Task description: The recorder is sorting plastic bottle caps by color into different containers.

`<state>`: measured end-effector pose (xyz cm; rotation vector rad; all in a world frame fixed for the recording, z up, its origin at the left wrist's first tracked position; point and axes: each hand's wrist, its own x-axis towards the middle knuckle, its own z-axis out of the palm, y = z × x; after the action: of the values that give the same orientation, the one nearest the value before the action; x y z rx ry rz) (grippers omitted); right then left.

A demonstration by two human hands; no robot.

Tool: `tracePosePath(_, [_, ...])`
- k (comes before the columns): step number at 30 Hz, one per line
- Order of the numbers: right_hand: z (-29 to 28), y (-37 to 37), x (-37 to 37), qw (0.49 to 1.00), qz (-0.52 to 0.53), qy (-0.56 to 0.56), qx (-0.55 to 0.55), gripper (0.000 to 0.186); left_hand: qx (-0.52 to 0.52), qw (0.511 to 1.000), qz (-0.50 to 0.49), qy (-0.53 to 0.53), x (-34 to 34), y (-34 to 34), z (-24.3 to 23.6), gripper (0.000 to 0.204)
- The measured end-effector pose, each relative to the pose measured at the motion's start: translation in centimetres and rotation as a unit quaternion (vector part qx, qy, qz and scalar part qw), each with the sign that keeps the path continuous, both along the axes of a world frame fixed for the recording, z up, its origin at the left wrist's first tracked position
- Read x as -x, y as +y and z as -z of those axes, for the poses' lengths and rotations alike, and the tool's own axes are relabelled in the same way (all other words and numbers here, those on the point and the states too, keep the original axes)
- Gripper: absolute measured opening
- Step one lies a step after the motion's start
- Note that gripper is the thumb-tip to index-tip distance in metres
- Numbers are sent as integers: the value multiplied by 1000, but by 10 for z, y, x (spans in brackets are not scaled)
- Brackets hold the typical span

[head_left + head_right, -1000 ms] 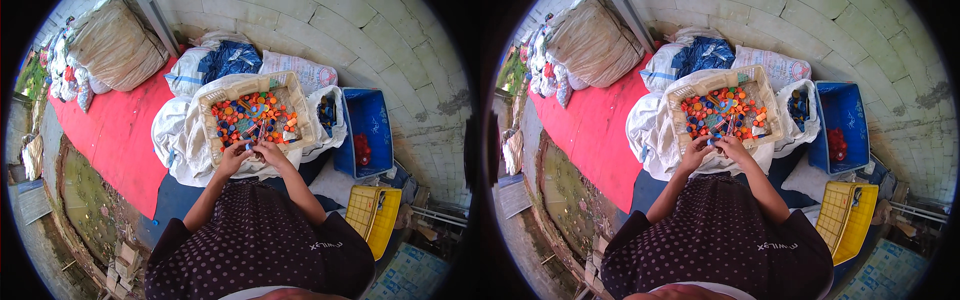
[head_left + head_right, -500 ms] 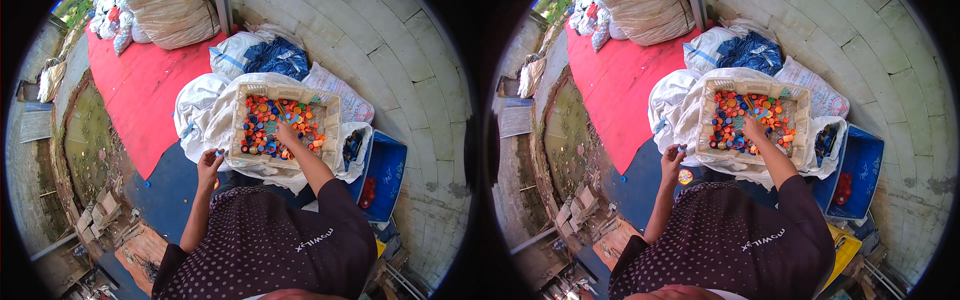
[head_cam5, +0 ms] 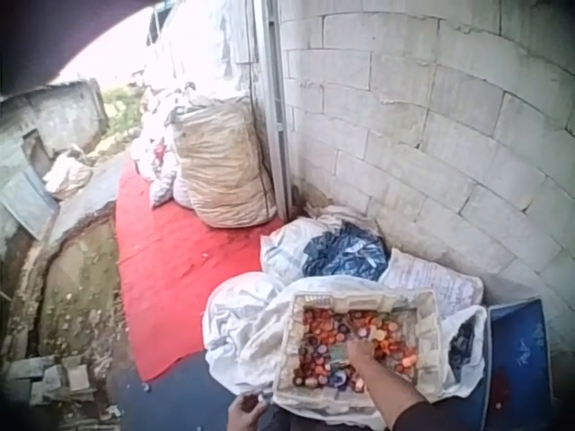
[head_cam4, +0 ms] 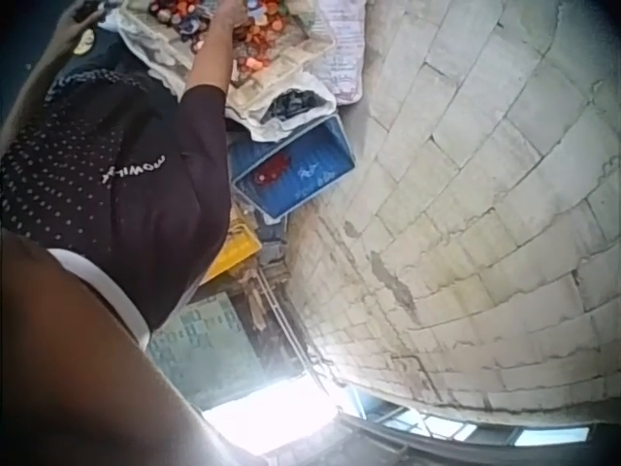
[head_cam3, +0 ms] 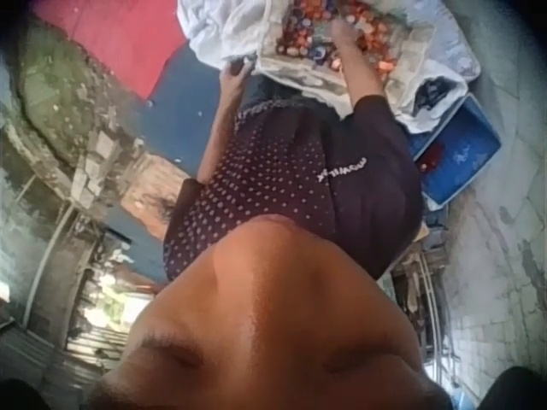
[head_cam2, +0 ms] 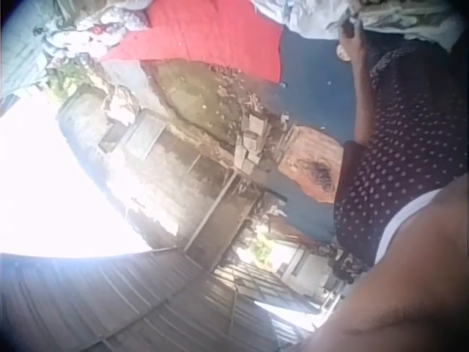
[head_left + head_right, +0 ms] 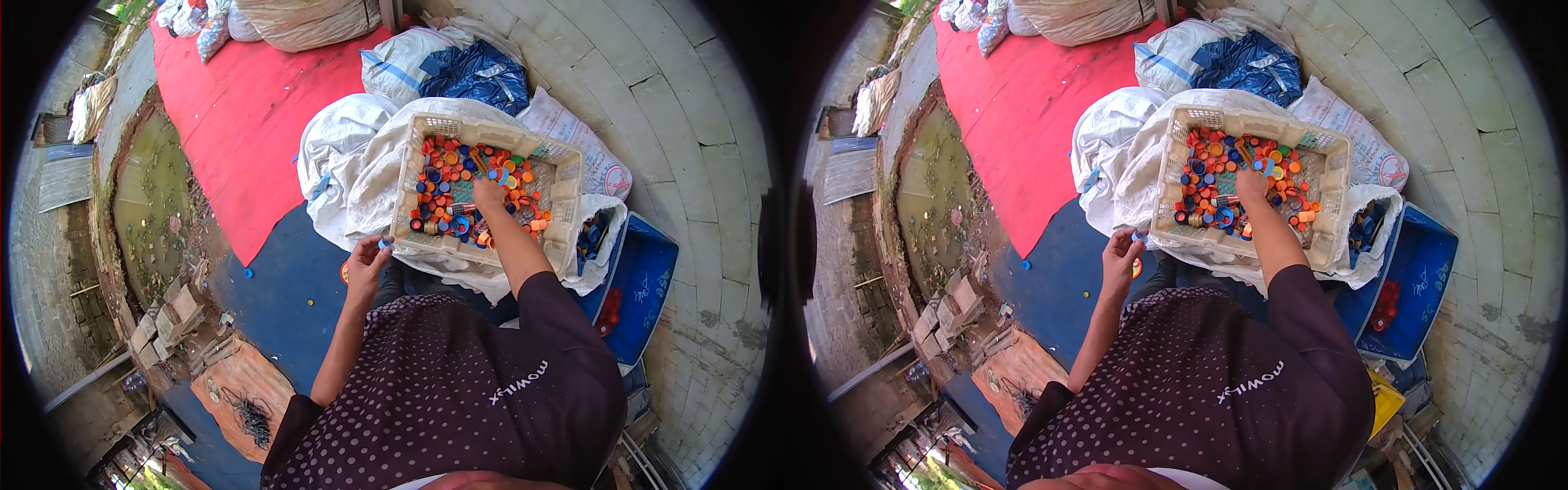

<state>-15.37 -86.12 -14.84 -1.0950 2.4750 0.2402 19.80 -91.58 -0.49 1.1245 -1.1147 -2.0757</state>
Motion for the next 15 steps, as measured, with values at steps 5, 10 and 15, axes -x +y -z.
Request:
tracePosePath(5, [-33,15,-18,993,32,14,112,15,31,998,31,43,20,-20,2,35])
tracePosePath(10, [-71,43,-27,931,185,-151,276,24,-23,993,47,107,43,-29,-1,47])
tracePosePath(15, [-142,62,-35,748,316,-368,453,11,-47,971,159,172,77,-30,-19,43])
